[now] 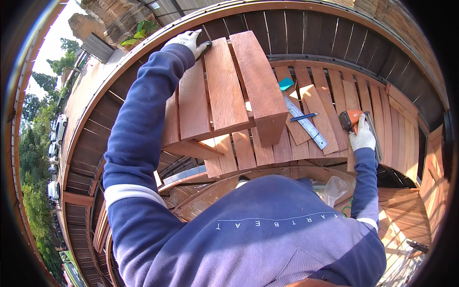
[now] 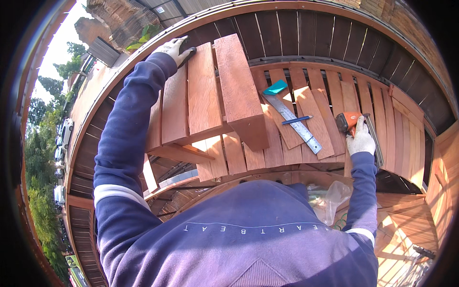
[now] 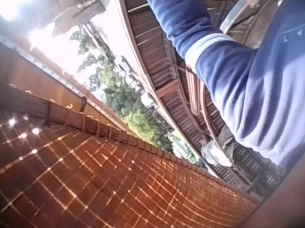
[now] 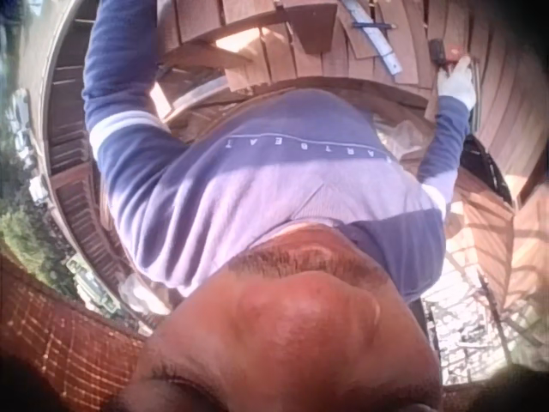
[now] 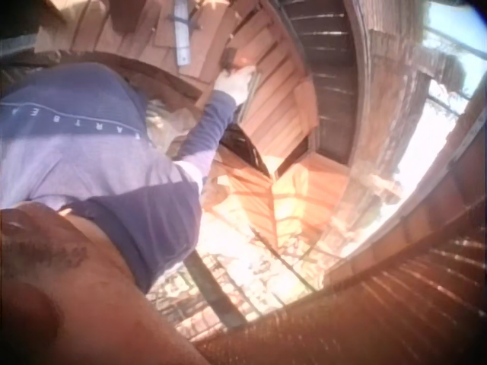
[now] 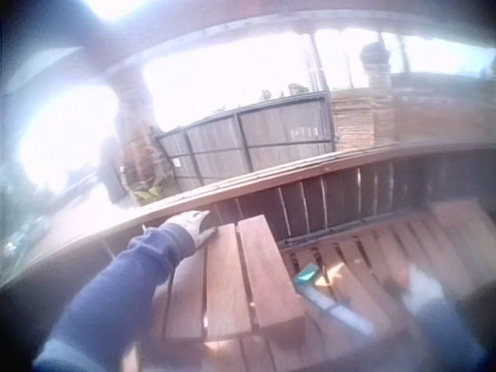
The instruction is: The person constructs a wooden piece of furniture by positioning wooden blocks and slats, securing them with a nail gun, and then measuring and marking another wooden slat with a square and a pencil.
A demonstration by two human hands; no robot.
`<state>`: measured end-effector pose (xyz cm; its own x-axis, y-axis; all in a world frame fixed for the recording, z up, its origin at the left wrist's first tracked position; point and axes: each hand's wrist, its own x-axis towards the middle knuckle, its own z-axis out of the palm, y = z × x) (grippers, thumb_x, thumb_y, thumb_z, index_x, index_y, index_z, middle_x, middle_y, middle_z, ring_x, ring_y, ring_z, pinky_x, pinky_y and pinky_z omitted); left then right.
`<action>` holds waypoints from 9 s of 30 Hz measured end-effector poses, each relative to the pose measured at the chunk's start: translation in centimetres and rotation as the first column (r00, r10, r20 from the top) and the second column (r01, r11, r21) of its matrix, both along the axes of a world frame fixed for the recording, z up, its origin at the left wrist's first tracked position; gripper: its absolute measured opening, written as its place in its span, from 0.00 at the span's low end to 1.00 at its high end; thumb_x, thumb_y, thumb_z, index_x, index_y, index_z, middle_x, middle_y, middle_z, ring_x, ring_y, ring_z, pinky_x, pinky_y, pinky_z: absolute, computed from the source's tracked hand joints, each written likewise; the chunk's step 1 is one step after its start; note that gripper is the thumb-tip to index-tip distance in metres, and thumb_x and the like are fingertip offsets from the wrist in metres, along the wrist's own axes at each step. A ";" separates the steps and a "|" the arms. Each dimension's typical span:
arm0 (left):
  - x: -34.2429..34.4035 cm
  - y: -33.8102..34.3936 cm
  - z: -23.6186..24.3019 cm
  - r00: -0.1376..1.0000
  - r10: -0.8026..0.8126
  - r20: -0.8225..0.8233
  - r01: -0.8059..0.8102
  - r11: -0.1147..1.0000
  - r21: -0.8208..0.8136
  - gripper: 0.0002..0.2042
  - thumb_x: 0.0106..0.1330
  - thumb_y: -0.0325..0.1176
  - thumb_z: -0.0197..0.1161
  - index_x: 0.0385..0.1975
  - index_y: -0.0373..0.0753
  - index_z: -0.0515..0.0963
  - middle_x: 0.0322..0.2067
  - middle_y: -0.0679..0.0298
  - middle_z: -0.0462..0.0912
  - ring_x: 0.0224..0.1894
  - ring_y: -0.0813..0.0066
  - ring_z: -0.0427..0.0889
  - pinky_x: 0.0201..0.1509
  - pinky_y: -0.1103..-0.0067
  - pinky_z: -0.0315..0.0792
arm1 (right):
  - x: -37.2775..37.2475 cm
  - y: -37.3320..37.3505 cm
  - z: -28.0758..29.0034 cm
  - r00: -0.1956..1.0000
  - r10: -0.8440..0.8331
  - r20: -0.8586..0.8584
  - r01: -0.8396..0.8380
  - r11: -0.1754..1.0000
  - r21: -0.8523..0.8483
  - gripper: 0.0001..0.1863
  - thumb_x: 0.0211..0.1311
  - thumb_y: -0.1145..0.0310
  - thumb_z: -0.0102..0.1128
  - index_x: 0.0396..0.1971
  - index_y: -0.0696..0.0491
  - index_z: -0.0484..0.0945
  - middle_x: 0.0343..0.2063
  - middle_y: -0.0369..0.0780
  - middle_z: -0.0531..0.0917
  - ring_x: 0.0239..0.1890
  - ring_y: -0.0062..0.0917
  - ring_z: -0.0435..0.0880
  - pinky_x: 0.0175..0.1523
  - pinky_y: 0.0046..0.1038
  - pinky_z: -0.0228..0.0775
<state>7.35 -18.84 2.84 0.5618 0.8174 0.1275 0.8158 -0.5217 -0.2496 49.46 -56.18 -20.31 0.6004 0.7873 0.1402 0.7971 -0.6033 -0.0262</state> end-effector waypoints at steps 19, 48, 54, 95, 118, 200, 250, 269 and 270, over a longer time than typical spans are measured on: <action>-8.6 -24.5 -2.9 0.969 -0.063 0.238 0.044 0.995 0.085 0.33 0.62 0.44 0.64 0.66 0.39 0.62 0.65 0.50 0.64 0.70 0.55 0.59 0.73 0.60 0.46 | -18.7 5.6 7.0 0.521 0.813 -0.258 -0.363 0.485 0.795 0.30 0.47 0.72 0.68 0.55 0.59 0.74 0.50 0.49 0.79 0.54 0.41 0.78 0.59 0.34 0.69; 2.9 -26.0 -5.3 0.861 -0.299 0.412 0.157 0.926 0.342 0.33 0.52 0.45 0.72 0.58 0.38 0.74 0.56 0.56 0.77 0.61 0.57 0.73 0.67 0.61 0.58 | -12.7 10.4 -0.1 0.809 0.588 -0.008 -0.587 0.806 -0.077 0.12 0.62 0.67 0.51 0.43 0.45 0.80 0.40 0.38 0.84 0.45 0.30 0.81 0.60 0.37 0.60; 2.3 -25.7 -5.1 0.849 -0.348 0.398 0.226 0.920 0.321 0.30 0.54 0.41 0.70 0.57 0.36 0.73 0.57 0.54 0.76 0.62 0.55 0.72 0.67 0.62 0.58 | -13.2 11.7 0.7 0.852 0.504 -0.139 -0.513 0.858 -0.036 0.15 0.60 0.67 0.52 0.47 0.50 0.76 0.37 0.42 0.84 0.39 0.33 0.85 0.43 0.35 0.71; -6.1 -26.0 -2.8 0.974 -0.182 0.137 0.141 0.954 0.266 0.41 0.49 0.57 0.71 0.64 0.49 0.67 0.44 0.60 0.68 0.45 0.64 0.70 0.50 0.64 0.67 | -24.3 6.5 2.2 0.789 0.538 -0.297 -0.536 0.839 0.096 0.31 0.41 0.63 0.71 0.48 0.55 0.71 0.43 0.47 0.77 0.42 0.45 0.79 0.46 0.42 0.74; -5.5 -10.6 3.1 0.936 -0.280 0.212 0.254 0.957 0.141 0.25 0.52 0.48 0.70 0.50 0.46 0.79 0.48 0.61 0.77 0.53 0.59 0.76 0.58 0.69 0.71 | -18.3 8.0 -3.9 0.821 0.165 -0.547 0.169 0.844 0.508 0.33 0.49 0.76 0.58 0.60 0.58 0.64 0.29 0.50 0.81 0.34 0.38 0.85 0.36 0.38 0.76; -4.1 -4.9 5.3 0.951 -0.195 0.238 0.207 0.978 -0.026 0.28 0.53 0.58 0.68 0.48 0.44 0.81 0.44 0.59 0.81 0.48 0.60 0.80 0.55 0.71 0.72 | -25.9 13.9 15.0 0.475 0.801 -0.365 0.018 0.406 0.914 0.18 0.68 0.76 0.52 0.57 0.57 0.72 0.33 0.42 0.80 0.31 0.20 0.81 0.37 0.22 0.77; -4.0 -4.8 5.1 0.936 -0.226 0.270 0.232 0.973 0.010 0.27 0.54 0.58 0.68 0.46 0.44 0.82 0.43 0.59 0.81 0.47 0.59 0.80 0.53 0.70 0.73 | -24.8 14.1 15.1 0.554 0.771 -0.315 -0.059 0.414 0.909 0.17 0.65 0.78 0.52 0.54 0.59 0.73 0.33 0.41 0.82 0.33 0.21 0.84 0.37 0.23 0.77; -5.2 -16.7 -0.2 0.900 -0.271 0.342 0.240 0.962 0.132 0.22 0.62 0.53 0.61 0.48 0.43 0.79 0.45 0.57 0.78 0.48 0.60 0.77 0.50 0.66 0.75 | -15.4 6.0 0.8 0.958 0.211 -0.193 -0.117 0.905 0.409 0.21 0.48 0.64 0.66 0.44 0.52 0.77 0.33 0.48 0.81 0.38 0.44 0.82 0.44 0.39 0.74; -5.4 -17.6 -0.7 0.905 -0.269 0.329 0.235 0.962 0.139 0.23 0.62 0.53 0.61 0.49 0.43 0.79 0.45 0.57 0.77 0.48 0.61 0.77 0.49 0.66 0.75 | -15.1 5.9 0.1 0.965 0.200 -0.168 -0.125 0.920 0.372 0.21 0.48 0.63 0.67 0.44 0.52 0.77 0.33 0.48 0.81 0.38 0.45 0.81 0.44 0.39 0.74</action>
